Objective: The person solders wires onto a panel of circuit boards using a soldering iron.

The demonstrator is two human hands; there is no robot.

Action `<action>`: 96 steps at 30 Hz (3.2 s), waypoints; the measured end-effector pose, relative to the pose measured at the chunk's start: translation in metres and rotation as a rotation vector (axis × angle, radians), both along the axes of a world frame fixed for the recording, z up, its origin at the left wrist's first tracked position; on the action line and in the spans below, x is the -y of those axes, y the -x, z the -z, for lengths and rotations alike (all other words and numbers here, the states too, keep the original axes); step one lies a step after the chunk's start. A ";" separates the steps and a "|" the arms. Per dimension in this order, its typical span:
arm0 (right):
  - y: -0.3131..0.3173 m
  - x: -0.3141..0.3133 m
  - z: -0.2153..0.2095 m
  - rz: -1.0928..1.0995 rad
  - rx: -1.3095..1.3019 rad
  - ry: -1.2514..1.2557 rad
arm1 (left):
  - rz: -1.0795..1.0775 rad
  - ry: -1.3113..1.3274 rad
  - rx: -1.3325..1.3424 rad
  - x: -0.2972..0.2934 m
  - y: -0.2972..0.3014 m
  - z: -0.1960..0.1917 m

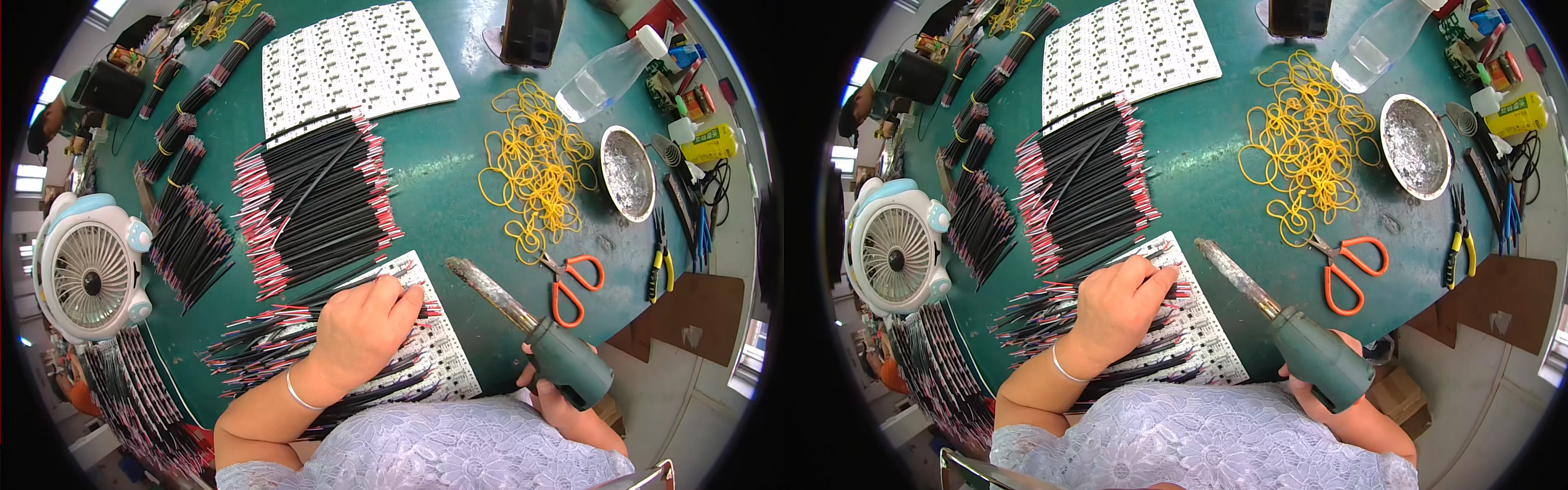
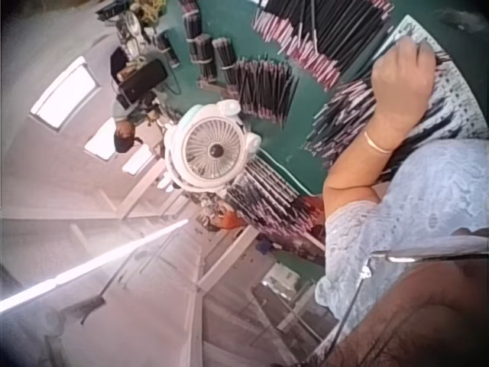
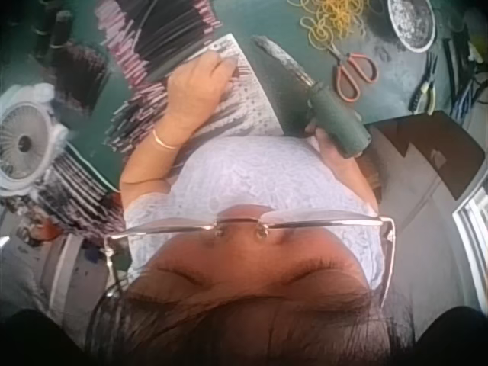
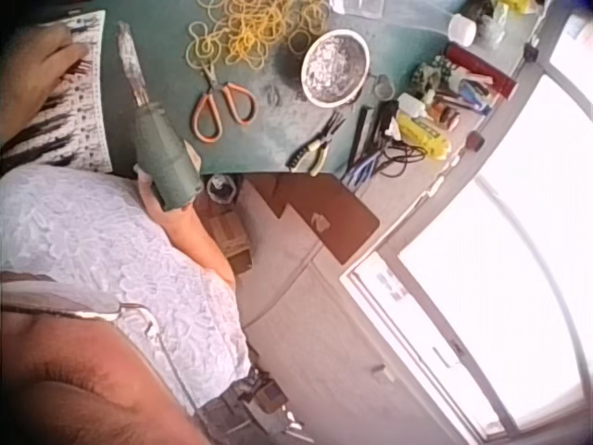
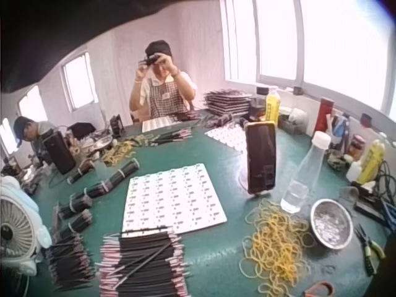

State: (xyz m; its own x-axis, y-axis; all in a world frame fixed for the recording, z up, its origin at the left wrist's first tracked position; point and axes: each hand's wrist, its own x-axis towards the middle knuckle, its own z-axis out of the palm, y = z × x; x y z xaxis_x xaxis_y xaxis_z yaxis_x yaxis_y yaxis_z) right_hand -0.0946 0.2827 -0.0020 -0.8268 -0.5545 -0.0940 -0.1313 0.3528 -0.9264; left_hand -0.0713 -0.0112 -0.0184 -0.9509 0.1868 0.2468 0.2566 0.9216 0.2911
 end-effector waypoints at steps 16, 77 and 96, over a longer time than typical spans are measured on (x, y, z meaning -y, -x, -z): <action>-0.010 0.003 0.005 0.099 0.181 0.057 | 0.030 -0.065 0.007 0.003 0.002 0.001; 0.001 -0.047 0.011 0.499 0.080 0.350 | 0.059 0.088 0.006 -0.016 -0.025 -0.068; -0.008 -0.020 -0.001 -0.029 0.110 0.103 | -0.053 -0.074 -0.009 -0.020 -0.019 -0.009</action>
State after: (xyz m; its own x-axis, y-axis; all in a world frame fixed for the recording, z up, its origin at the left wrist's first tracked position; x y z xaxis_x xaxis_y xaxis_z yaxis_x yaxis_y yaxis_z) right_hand -0.0863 0.3030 -0.0010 -0.7983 -0.5892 -0.1246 -0.0358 0.2530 -0.9668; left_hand -0.0523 0.0089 -0.0093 -0.9566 0.1170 0.2669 0.2109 0.9101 0.3568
